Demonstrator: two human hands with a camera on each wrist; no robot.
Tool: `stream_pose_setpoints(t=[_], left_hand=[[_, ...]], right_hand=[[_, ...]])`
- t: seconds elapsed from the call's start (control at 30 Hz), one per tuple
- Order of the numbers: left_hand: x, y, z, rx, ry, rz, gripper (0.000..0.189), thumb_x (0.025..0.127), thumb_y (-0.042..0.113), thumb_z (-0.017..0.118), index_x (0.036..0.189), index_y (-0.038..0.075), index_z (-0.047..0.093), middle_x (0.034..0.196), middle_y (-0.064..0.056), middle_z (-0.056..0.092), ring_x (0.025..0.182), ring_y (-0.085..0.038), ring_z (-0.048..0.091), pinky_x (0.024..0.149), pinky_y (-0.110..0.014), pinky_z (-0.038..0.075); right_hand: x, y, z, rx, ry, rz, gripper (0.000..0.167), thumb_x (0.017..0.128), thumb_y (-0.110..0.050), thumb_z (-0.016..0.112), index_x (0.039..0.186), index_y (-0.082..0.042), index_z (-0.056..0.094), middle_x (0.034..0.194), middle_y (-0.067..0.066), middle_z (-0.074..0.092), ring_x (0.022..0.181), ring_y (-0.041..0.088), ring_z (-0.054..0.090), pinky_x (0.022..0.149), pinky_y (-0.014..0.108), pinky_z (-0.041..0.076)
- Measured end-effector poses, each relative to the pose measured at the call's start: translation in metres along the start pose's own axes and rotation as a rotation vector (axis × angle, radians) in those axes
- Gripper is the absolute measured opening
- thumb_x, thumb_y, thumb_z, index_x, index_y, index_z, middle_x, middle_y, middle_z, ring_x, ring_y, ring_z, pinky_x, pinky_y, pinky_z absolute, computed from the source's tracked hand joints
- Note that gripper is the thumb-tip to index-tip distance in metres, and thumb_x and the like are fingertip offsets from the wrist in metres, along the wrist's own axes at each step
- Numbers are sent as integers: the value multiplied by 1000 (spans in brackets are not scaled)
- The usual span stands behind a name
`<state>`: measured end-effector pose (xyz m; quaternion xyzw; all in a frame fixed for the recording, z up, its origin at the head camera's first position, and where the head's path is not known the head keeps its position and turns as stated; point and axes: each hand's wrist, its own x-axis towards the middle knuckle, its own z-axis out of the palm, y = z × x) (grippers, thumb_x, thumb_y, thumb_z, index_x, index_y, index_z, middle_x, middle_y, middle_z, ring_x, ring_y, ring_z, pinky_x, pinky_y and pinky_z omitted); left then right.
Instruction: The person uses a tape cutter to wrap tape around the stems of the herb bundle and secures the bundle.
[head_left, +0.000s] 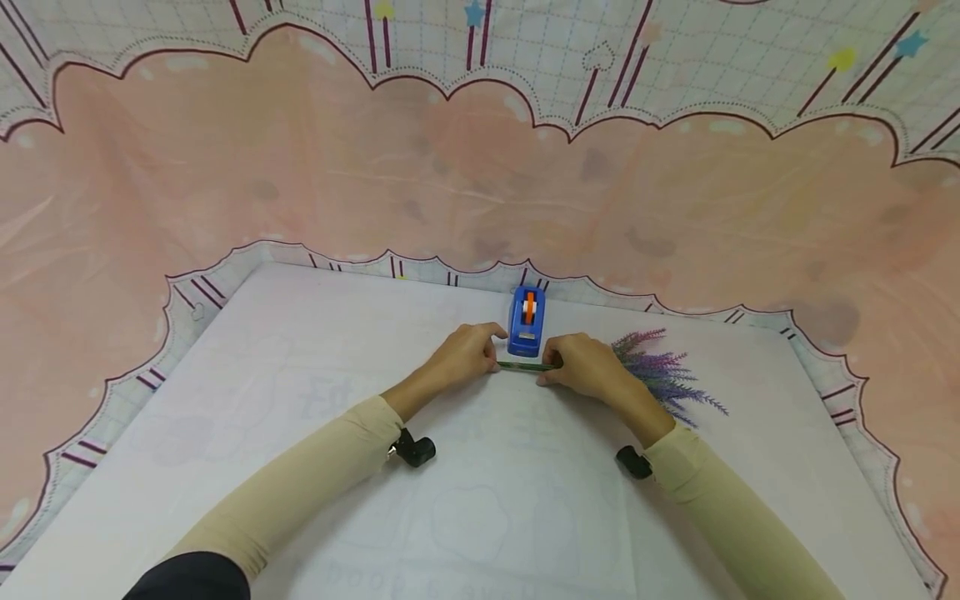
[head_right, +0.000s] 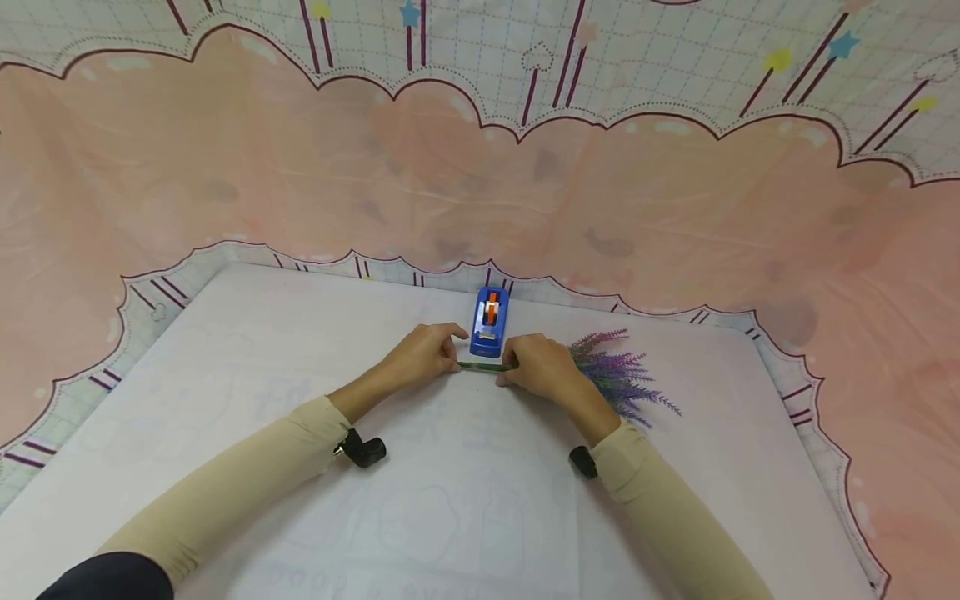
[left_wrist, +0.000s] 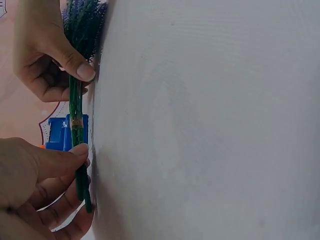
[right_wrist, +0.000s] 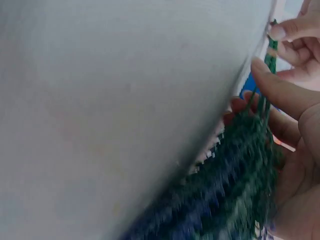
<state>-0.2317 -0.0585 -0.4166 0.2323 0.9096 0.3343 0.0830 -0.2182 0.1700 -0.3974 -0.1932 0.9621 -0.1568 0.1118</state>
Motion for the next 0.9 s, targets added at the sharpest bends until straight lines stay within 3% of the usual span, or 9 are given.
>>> stream_pose_setpoints(t=[0.23,0.5,0.7,0.9], left_hand=[[-4,-4,-2,4,-11,-7,49,87,1,76,133,-1,61,79,-1,68,71,-14,58,69,-27,47],[-4,-1,-2,9,-30,6,49,86,1,77,133,-2,61,81,-2,67,76,-15,58,79,-32,50],[-6,-1,-5,8,-46,-6,48,87,4,77,133,0,63,94,-7,70,88,-19,62,86,-36,53],[-11,-8,-14,12,-36,26,44,89,7,74,131,-1,64,107,-12,69,99,-23,63,91,-39,52]], right_hand=[[-5,2,-4,-25,-12,-52,25,86,-30,82,102,-13,74,92,-1,68,82,17,57,78,39,51],[-8,1,-4,-54,-10,-106,29,88,-29,81,111,-12,75,101,-1,68,90,16,60,88,42,54],[-13,1,-6,-93,3,-139,33,89,-29,80,116,-11,74,107,1,68,96,17,64,91,42,54],[-21,4,-11,-98,25,-194,44,91,-33,77,126,-7,70,123,8,68,117,27,63,100,48,51]])
